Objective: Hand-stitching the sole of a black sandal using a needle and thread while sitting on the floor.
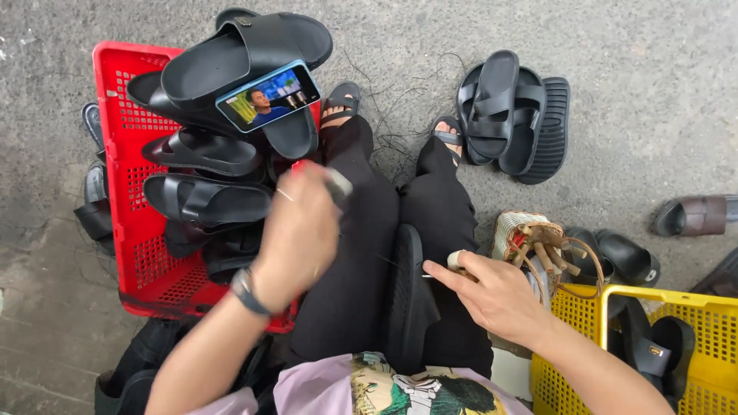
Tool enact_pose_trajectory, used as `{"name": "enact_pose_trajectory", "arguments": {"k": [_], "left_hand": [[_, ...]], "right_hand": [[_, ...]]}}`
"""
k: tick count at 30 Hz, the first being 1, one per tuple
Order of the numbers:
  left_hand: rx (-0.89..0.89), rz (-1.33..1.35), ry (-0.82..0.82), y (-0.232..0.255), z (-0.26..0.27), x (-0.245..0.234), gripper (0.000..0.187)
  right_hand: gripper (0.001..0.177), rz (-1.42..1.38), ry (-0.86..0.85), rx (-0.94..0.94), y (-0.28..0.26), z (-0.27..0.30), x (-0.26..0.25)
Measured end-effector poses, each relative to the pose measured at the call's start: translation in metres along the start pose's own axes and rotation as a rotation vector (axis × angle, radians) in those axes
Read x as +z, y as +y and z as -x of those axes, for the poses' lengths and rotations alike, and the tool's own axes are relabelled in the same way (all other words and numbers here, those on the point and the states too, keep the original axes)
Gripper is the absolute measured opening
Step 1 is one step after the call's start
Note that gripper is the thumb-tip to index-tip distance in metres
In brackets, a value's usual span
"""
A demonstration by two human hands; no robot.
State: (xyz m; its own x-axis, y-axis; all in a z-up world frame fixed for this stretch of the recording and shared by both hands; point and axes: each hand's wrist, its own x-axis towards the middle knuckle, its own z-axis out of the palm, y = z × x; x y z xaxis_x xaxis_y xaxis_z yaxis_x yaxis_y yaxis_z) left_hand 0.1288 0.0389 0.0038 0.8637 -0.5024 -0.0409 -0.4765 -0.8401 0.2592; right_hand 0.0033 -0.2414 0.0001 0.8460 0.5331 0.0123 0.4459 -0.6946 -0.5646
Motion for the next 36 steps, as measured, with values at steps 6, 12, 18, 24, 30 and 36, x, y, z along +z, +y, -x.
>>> {"name": "enact_pose_trajectory", "arguments": {"k": [6,12,18,24,30,36], "left_hand": [[0.156,0.921,-0.092,0.054,0.043,0.009,0.050],[0.199,0.903,-0.102,0.056,0.040,0.027,0.045],[0.223,0.999,0.030,0.060,0.035,0.042,0.039],[0.169,0.781,0.131,0.064,0.051,0.021,0.047],[-0.280,2.029,-0.484,0.064,0.067,0.005,0.020],[-0.458,1.341,-0.458,0.070,0.043,0.015,0.028]], "right_hand": [[0.050,0.178,-0.066,-0.004,-0.004,-0.006,-0.007],[0.057,0.361,-0.079,-0.053,-0.010,-0.010,-0.016],[0.028,0.421,-0.109,-0.133,-0.018,-0.026,-0.001],[0.019,0.185,-0.073,-0.012,-0.021,-0.016,0.008],[0.026,-0.056,-0.009,0.071,-0.018,-0.009,0.015],[0.028,-0.017,0.194,0.034,-0.022,-0.012,0.000]]}}
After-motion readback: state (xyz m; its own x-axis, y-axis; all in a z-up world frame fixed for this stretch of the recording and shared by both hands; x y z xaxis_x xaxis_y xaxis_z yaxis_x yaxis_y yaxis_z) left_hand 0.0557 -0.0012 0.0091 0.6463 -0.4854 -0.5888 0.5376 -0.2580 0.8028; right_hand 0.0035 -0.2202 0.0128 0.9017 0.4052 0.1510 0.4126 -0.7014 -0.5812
